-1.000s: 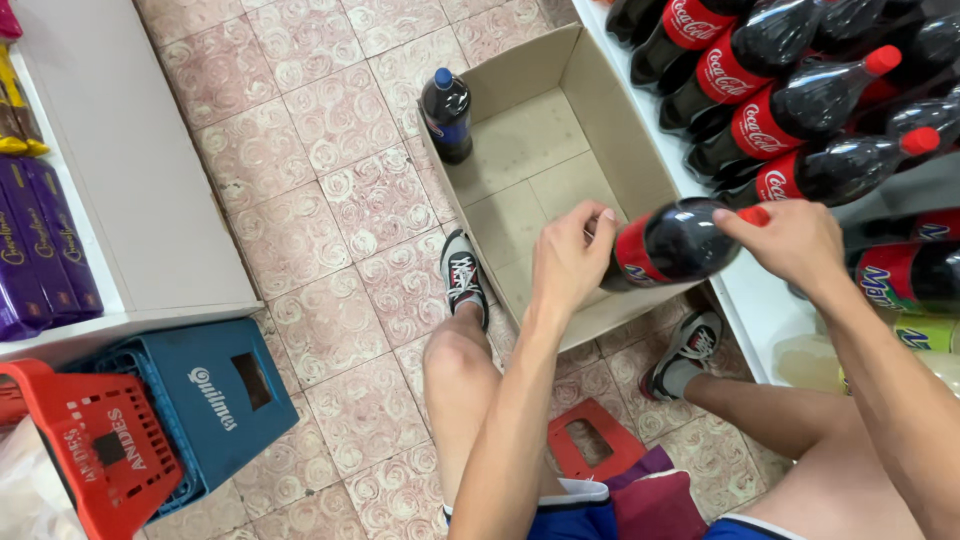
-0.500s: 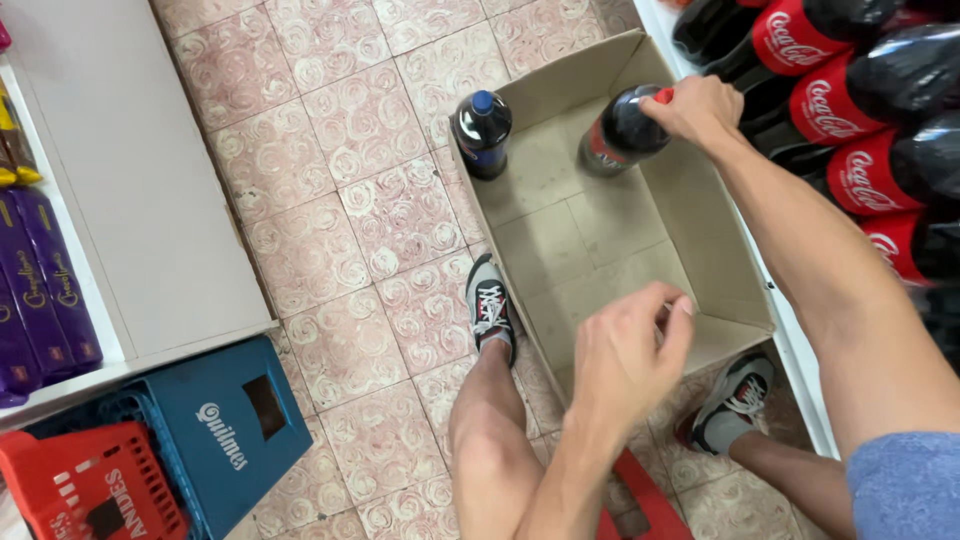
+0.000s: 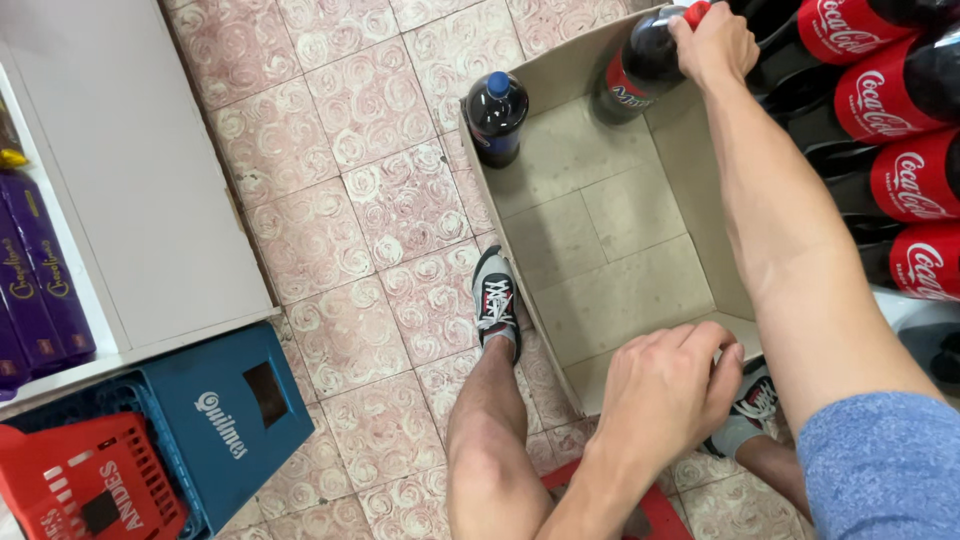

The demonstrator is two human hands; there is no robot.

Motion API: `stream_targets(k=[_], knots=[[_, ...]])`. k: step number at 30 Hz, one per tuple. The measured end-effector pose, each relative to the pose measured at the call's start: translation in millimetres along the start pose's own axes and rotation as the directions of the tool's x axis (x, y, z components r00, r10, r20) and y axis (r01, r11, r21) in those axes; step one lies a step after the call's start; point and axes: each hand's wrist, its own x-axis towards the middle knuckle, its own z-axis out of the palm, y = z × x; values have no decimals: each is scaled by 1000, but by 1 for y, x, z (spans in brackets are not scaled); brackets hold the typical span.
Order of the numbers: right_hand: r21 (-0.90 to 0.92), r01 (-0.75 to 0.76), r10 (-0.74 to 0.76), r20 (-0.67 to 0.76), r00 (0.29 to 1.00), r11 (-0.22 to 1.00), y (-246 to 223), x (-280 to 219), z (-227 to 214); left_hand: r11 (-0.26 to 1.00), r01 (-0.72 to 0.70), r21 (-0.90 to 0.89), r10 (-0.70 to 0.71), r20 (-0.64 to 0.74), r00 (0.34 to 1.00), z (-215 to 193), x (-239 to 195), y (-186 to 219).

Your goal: The person assembles a cardboard box and packs several plastic soda bottles into it while sitting on the floor in front of a shelf.

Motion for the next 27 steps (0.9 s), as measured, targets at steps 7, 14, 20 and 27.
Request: stream_targets(k=[7,14,20,27], knots=[[73,-88,81,97,992,993,-9,-4,-6,1000,2,17,-2,-9,1000,5,3,0],[133,-48,33,113,993,990,-9,-38,-28,999,40,-18,-39,41,998,7,9,6],[141,289,-321,342,883,947,21,-169,-86,991,65,-113,-53,109,993,4,12,11],[6,280,-229,594,771,960,198,-304,-125,981,160,-107,-144,147,979,-7,14,21]])
